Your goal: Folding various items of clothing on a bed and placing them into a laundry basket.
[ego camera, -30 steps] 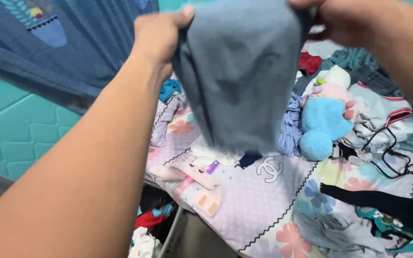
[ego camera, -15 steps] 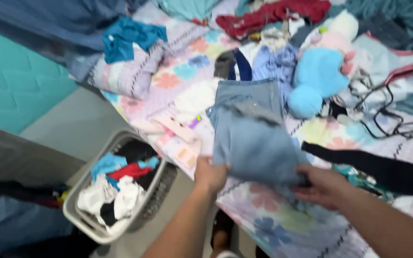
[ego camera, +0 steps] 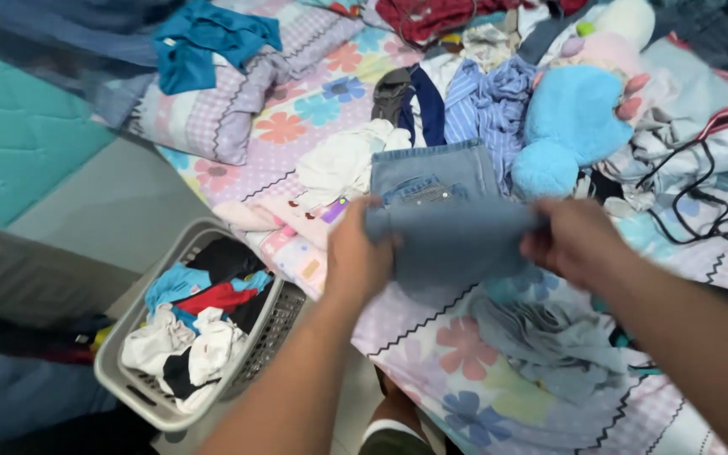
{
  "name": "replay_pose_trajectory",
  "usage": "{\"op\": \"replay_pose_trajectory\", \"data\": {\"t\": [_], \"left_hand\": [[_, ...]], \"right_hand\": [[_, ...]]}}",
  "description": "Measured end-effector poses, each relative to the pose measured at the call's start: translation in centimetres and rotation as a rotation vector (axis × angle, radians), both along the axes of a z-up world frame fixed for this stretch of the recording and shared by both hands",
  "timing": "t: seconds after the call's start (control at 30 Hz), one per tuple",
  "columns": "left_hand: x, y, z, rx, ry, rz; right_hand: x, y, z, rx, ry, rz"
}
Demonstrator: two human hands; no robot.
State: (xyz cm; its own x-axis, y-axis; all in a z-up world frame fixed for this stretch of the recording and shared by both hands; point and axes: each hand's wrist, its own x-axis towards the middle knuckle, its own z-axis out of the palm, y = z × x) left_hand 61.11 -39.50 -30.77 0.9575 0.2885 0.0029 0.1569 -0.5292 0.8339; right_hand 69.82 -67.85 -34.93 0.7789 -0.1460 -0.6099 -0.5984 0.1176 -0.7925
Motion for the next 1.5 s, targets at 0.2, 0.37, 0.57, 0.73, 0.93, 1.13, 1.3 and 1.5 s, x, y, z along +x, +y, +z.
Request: {"op": "replay_pose_trajectory", "data": {"t": [0.2,0.37,0.57,0.73,0.93,1.13,1.3,1.5], "left_hand": [[11.5,2.2,-0.3,-0.074,0.015,0.098],[17.1,4.4,-5.4,-0.021,-0.053,-0.019],[15.7,3.6,-8.1,0.12,0.428,0.253],[12.4,1.2,-12.8,-0.375,0.832,0.497],[11.7,2.5,-15.5,-0.895,0.925,0.433],[8.8,1.1,-9.8,-1.174,0.947,0.465],[1.1,0.6,-7.2,-1.496,0.703,0.442],[-11.0,4.4,-2.7,-1.528,0.261,0.52]], "right_hand": [[12.2,1.6,-2.2,0.102,0.006,-0.051],[16.4,5.1,-4.3,0.047,-0.07,0.04],[10.7,7.8,-5.3,-0.729,-0.125,0.198],[5.8,8.6,-10.2,0.037,0.435,-0.067],[4.6,9.6,-15.3,0.391,0.621,-0.321],[4.0,9.5,-9.1,0.477,0.419,-0.268],[-0.5,8.8,-5.4,0.592,0.16,-0.067],[-7.7,14.8,-0.9,0.667,0.21,0.204]]}}
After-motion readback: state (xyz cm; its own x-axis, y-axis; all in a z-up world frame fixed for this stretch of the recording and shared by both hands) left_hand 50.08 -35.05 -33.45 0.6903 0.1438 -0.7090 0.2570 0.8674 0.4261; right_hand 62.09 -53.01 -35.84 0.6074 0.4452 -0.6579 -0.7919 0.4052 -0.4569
